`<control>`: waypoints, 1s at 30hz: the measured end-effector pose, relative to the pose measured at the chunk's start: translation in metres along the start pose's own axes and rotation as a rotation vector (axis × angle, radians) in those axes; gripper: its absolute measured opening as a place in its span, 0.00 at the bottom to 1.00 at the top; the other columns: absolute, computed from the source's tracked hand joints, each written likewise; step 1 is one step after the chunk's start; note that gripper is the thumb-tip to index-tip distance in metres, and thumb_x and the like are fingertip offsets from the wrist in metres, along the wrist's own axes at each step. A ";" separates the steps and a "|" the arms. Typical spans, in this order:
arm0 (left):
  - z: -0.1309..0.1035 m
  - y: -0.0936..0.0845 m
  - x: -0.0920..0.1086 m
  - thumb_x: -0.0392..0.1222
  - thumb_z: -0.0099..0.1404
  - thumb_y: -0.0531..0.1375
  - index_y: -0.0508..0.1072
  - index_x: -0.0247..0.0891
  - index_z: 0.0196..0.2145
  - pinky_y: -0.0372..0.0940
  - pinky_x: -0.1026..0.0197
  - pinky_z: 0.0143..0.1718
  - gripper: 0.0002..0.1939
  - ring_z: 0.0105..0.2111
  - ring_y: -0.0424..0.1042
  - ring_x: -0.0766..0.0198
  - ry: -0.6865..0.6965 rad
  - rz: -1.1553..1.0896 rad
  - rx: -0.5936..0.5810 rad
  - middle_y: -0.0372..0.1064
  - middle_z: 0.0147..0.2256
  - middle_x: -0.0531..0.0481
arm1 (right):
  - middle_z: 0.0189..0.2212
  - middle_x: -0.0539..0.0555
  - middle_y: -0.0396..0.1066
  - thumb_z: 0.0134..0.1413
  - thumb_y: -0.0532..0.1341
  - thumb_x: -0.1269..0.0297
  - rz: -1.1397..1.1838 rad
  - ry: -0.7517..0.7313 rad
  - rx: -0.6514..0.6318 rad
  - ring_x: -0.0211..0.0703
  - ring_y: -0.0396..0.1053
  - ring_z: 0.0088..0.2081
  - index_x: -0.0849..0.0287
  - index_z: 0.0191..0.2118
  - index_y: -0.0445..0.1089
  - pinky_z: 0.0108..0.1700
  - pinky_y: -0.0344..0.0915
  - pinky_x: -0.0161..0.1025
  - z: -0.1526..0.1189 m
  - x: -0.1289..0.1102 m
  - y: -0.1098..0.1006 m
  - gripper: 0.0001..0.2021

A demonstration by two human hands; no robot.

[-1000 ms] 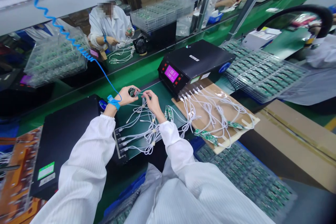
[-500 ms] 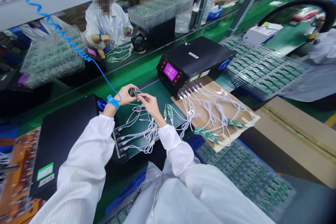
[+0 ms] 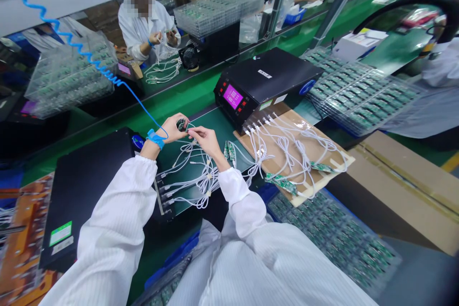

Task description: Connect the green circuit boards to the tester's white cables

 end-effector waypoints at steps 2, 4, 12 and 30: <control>0.001 0.000 0.002 0.42 0.50 0.66 0.67 0.40 0.27 0.66 0.56 0.42 0.10 0.37 0.72 0.58 0.011 0.026 -0.013 0.73 0.40 0.47 | 0.33 0.54 0.80 0.49 0.73 0.43 -0.006 0.013 -0.003 0.44 0.79 0.35 0.59 0.38 0.81 0.41 0.73 0.40 0.001 0.001 0.001 0.23; 0.000 -0.001 0.003 0.44 0.51 0.67 0.68 0.40 0.28 0.67 0.56 0.42 0.11 0.37 0.72 0.59 0.009 0.023 -0.007 0.72 0.40 0.47 | 0.33 0.54 0.80 0.48 0.74 0.43 0.010 0.028 0.019 0.44 0.79 0.35 0.59 0.39 0.80 0.43 0.74 0.40 0.002 0.002 0.000 0.23; -0.007 -0.004 0.002 0.54 0.51 0.74 0.74 0.40 0.37 0.62 0.60 0.29 0.22 0.25 0.64 0.65 -0.199 -0.163 -0.074 0.65 0.29 0.53 | 0.34 0.53 0.80 0.52 0.73 0.47 0.098 -0.012 0.096 0.43 0.79 0.39 0.57 0.38 0.78 0.49 0.74 0.41 0.004 0.010 -0.012 0.18; -0.003 0.000 0.001 0.68 0.54 0.70 0.77 0.39 0.36 0.66 0.57 0.39 0.28 0.34 0.71 0.60 -0.154 -0.172 -0.085 0.73 0.36 0.47 | 0.35 0.52 0.78 0.60 0.67 0.49 -0.032 -0.113 0.006 0.42 0.77 0.39 0.57 0.39 0.76 0.50 0.72 0.41 0.000 -0.002 -0.017 0.15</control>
Point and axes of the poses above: each hand's wrist, its own z-axis towards the middle knuckle, its own y-axis out of the palm, x = y × z, the point moved 4 cm from there along z, towards the middle knuckle
